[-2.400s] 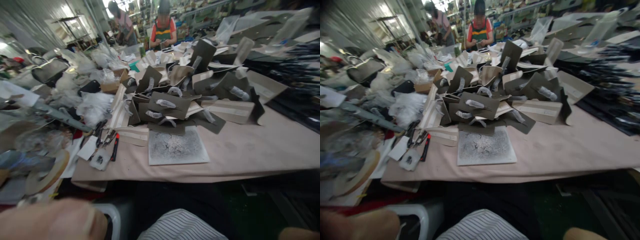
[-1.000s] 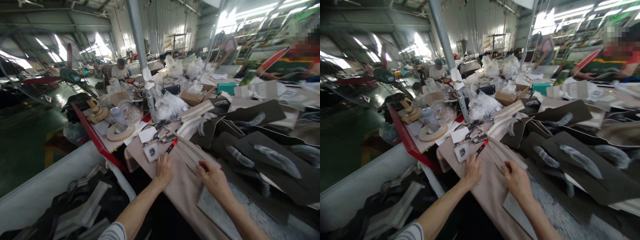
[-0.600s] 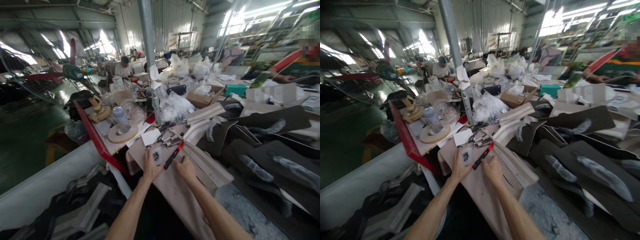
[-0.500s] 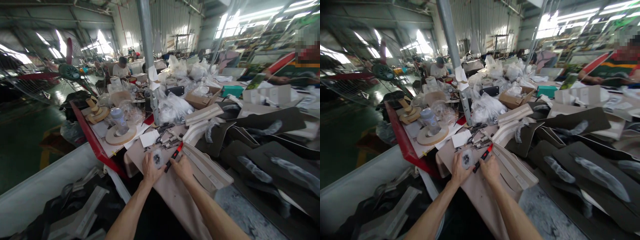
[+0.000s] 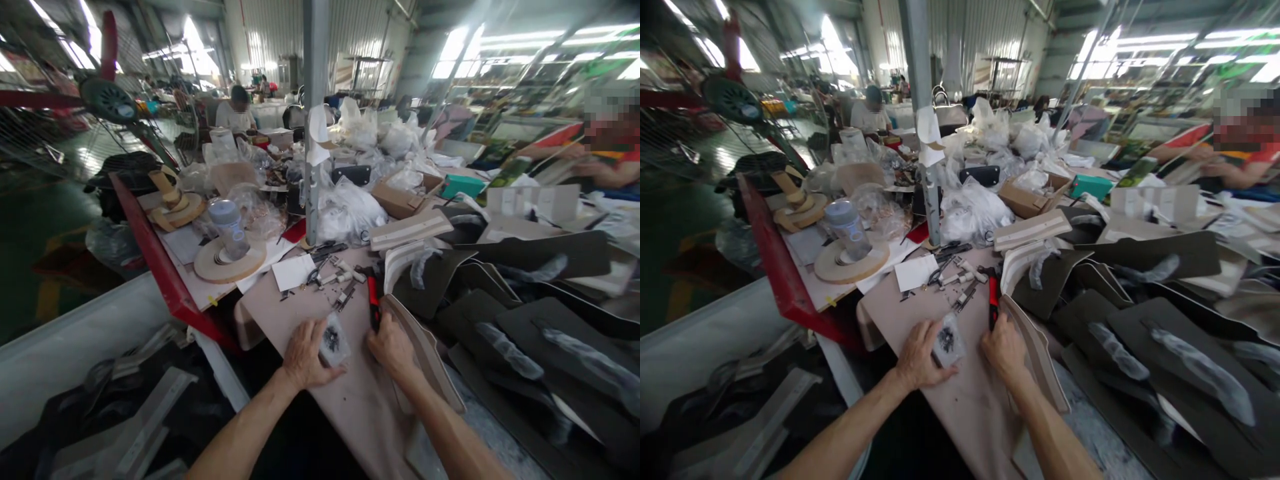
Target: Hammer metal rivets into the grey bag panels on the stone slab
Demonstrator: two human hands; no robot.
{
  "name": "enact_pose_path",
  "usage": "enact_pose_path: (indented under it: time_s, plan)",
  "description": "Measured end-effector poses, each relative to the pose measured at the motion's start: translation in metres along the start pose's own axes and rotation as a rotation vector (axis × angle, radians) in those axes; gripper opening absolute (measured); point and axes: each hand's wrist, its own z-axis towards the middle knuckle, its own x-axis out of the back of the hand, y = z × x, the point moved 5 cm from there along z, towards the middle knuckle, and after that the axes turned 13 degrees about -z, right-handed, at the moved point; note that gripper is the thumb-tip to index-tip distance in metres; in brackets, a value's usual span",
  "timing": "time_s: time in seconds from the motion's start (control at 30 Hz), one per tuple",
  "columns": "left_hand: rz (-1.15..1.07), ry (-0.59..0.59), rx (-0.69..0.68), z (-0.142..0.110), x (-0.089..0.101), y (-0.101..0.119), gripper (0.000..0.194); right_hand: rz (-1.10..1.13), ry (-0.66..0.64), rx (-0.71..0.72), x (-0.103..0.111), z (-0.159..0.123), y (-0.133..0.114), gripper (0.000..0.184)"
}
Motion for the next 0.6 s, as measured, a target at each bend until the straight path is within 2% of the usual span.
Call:
enact_pose_path:
  time_s: [0.17, 0.37, 0.5, 0.6]
  plan:
    - [0.055, 0.043, -0.009, -0.001, -0.001, 0.005, 0.103, 0.013, 0.089, 0.088, 0.02, 0.02, -0.005, 0.032]
    - [0.086, 0.162, 0.082, 0.001, 0.004, 0.002, 0.094, 0.108, 0.038, 0.108, 0.032, 0.066, -0.026, 0.033]
    - [0.037, 0.172, 0.027, -0.006, 0.004, 0.001, 0.093, 0.091, 0.009, 0.11, 0.027, 0.08, -0.035, 0.034]
    - [-0.033, 0.116, -0.089, -0.01, 0.003, 0.004, 0.093, 0.069, 0.019, 0.135, 0.024, 0.083, -0.043, 0.038]
